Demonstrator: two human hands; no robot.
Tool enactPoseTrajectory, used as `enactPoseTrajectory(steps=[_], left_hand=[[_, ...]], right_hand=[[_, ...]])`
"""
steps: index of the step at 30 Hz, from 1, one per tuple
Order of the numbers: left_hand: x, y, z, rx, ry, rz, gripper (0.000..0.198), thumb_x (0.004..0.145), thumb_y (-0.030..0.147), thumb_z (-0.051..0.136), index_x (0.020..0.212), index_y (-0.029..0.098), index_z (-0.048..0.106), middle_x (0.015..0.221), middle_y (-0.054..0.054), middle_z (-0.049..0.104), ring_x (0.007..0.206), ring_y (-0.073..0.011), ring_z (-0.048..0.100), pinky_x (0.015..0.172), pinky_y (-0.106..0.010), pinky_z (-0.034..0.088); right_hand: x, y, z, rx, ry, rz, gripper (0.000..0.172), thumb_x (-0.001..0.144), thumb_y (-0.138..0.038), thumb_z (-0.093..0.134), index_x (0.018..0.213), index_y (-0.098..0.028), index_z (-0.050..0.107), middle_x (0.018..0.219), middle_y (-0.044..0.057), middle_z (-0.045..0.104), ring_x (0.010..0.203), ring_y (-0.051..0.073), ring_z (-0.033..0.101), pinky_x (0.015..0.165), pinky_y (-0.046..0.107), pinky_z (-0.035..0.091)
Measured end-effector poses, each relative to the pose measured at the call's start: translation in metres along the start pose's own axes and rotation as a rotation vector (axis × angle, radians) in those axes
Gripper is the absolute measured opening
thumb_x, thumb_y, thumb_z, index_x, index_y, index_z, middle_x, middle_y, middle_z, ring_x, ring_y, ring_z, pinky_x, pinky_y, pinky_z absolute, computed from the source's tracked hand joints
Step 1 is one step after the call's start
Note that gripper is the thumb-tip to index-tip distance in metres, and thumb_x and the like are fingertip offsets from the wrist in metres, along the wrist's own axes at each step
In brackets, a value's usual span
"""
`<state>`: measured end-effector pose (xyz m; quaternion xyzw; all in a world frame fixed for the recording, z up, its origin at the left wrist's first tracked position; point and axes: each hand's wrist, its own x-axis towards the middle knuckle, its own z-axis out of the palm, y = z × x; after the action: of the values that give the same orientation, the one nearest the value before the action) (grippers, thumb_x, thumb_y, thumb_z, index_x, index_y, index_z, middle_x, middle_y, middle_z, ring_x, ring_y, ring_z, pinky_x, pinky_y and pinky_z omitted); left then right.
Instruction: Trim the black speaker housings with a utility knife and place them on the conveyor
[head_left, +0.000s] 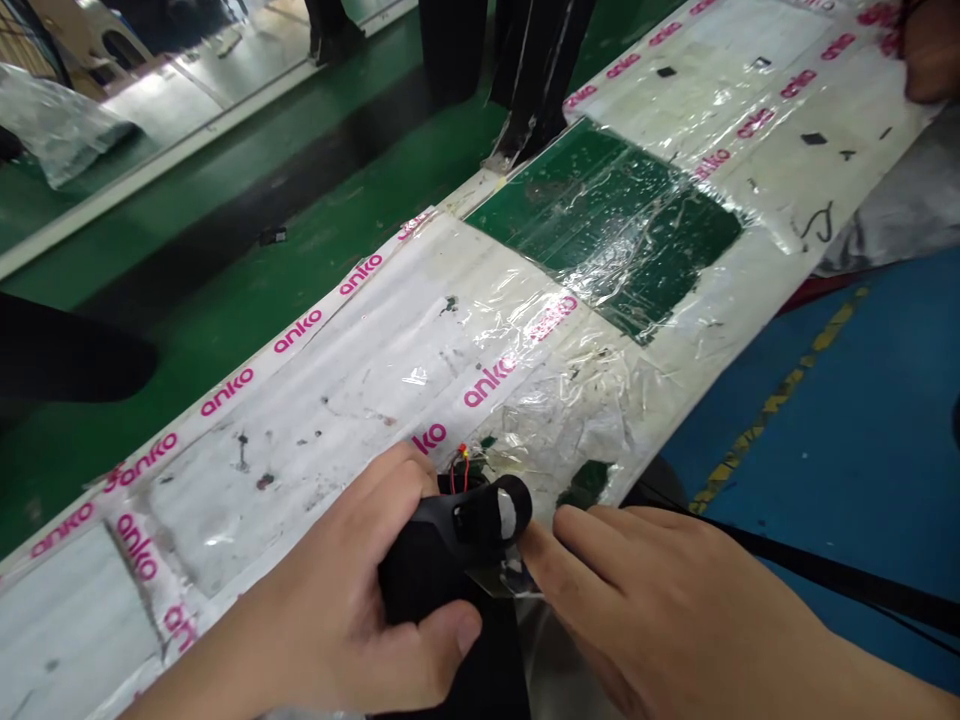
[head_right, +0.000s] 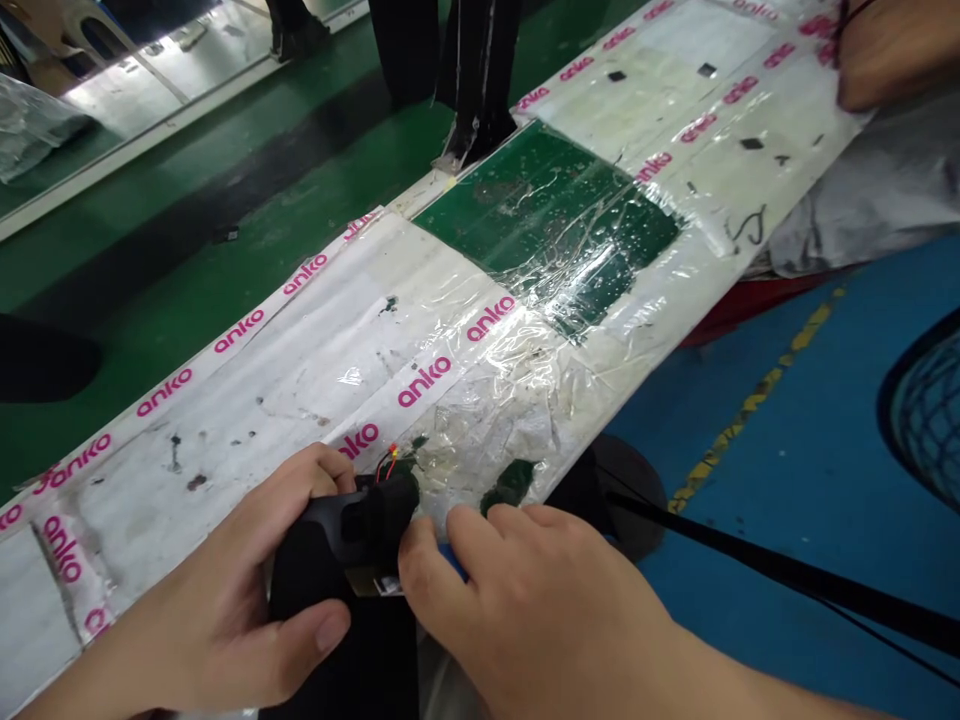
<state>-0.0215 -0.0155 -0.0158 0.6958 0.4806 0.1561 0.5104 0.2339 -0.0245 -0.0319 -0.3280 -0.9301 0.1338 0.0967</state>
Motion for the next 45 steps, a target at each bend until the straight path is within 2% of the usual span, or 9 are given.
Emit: enactPoseTrajectory(steps=[6, 16, 20, 25, 30, 33, 37, 42, 45], left_hand=[[-0.002, -0.004, 0.000, -0.101, -0.027, -0.010, 0.027, 0.076, 0.026, 0.072, 0.097, 0.024, 0.055, 0.100, 0.000, 0.050, 0.085, -0.0196, 0.051, 0.070, -0.035, 0.043], [0.004, -0.002, 0.000, -0.083, -0.047, 0.014, 0.025, 0.083, 0.034, 0.075, 0.094, 0.023, 0.055, 0.097, -0.001, 0.053, 0.078, -0.0182, 0.052, 0.066, -0.034, 0.042], [0.007, 0.005, 0.002, -0.014, -0.018, 0.031, 0.019, 0.083, 0.030, 0.069, 0.091, 0.023, 0.053, 0.094, -0.002, 0.052, 0.079, -0.0199, 0.052, 0.067, -0.035, 0.043], [0.006, 0.008, 0.004, 0.045, 0.018, 0.065, 0.019, 0.085, 0.030, 0.066, 0.098, 0.023, 0.055, 0.095, -0.002, 0.053, 0.081, -0.0205, 0.052, 0.069, -0.035, 0.044], [0.003, 0.004, 0.007, 0.033, 0.047, 0.046, 0.018, 0.081, 0.030, 0.064, 0.091, 0.022, 0.051, 0.090, -0.001, 0.050, 0.078, -0.0201, 0.049, 0.067, -0.036, 0.043], [0.002, 0.005, 0.009, 0.037, 0.070, 0.051, 0.021, 0.079, 0.029, 0.066, 0.090, 0.022, 0.050, 0.090, -0.001, 0.049, 0.077, -0.0196, 0.048, 0.066, -0.036, 0.042], [0.000, 0.004, 0.011, -0.002, 0.068, 0.038, 0.029, 0.079, 0.028, 0.068, 0.100, 0.024, 0.049, 0.095, 0.000, 0.052, 0.081, -0.0201, 0.051, 0.071, -0.037, 0.045], [-0.002, 0.001, 0.008, -0.034, 0.051, 0.033, 0.036, 0.080, 0.028, 0.070, 0.110, 0.027, 0.049, 0.101, 0.000, 0.053, 0.086, -0.0207, 0.054, 0.075, -0.037, 0.050], [-0.011, 0.004, 0.006, 0.059, 0.085, -0.004, 0.049, 0.077, 0.032, 0.075, 0.119, 0.027, 0.050, 0.117, -0.006, 0.055, 0.103, -0.0278, 0.060, 0.085, -0.042, 0.056]], right_hand=[[0.006, -0.002, 0.003, -0.047, 0.047, 0.044, 0.036, 0.079, -0.006, 0.045, 0.110, -0.024, 0.049, 0.073, 0.000, 0.060, 0.050, 0.023, 0.054, 0.049, 0.037, 0.027], [-0.002, 0.000, 0.018, 0.109, 0.056, 0.115, 0.036, 0.085, -0.002, 0.043, 0.113, -0.025, 0.046, 0.073, -0.002, 0.061, 0.052, 0.020, 0.057, 0.049, 0.037, 0.029], [-0.006, -0.002, 0.011, 0.067, -0.026, 0.110, 0.051, 0.075, -0.005, 0.051, 0.123, -0.022, 0.046, 0.074, -0.002, 0.061, 0.050, 0.020, 0.057, 0.047, 0.036, 0.023], [-0.005, 0.010, -0.001, -0.088, -0.141, 0.050, 0.069, 0.059, -0.014, 0.067, 0.126, -0.023, 0.051, 0.071, -0.005, 0.057, 0.043, 0.018, 0.047, 0.048, 0.035, 0.010], [-0.012, 0.015, -0.009, 0.040, -0.050, 0.008, 0.048, 0.075, -0.006, 0.056, 0.120, -0.022, 0.050, 0.079, -0.002, 0.060, 0.054, 0.020, 0.051, 0.053, 0.037, 0.023], [-0.015, 0.007, -0.009, 0.098, 0.008, 0.046, 0.045, 0.082, -0.004, 0.048, 0.123, -0.022, 0.051, 0.077, -0.002, 0.057, 0.054, 0.019, 0.047, 0.055, 0.037, 0.025], [-0.012, -0.002, -0.004, 0.106, 0.037, 0.055, 0.045, 0.081, -0.003, 0.047, 0.122, -0.021, 0.051, 0.079, 0.000, 0.060, 0.056, 0.019, 0.049, 0.056, 0.037, 0.026], [-0.003, -0.001, -0.002, 0.152, 0.041, 0.069, 0.033, 0.096, -0.003, 0.036, 0.120, -0.021, 0.049, 0.078, -0.001, 0.060, 0.057, 0.020, 0.056, 0.054, 0.036, 0.032], [-0.009, 0.002, -0.001, 0.208, 0.091, 0.070, 0.023, 0.104, -0.009, 0.034, 0.114, -0.024, 0.049, 0.078, -0.002, 0.062, 0.058, 0.019, 0.061, 0.053, 0.033, 0.041]])
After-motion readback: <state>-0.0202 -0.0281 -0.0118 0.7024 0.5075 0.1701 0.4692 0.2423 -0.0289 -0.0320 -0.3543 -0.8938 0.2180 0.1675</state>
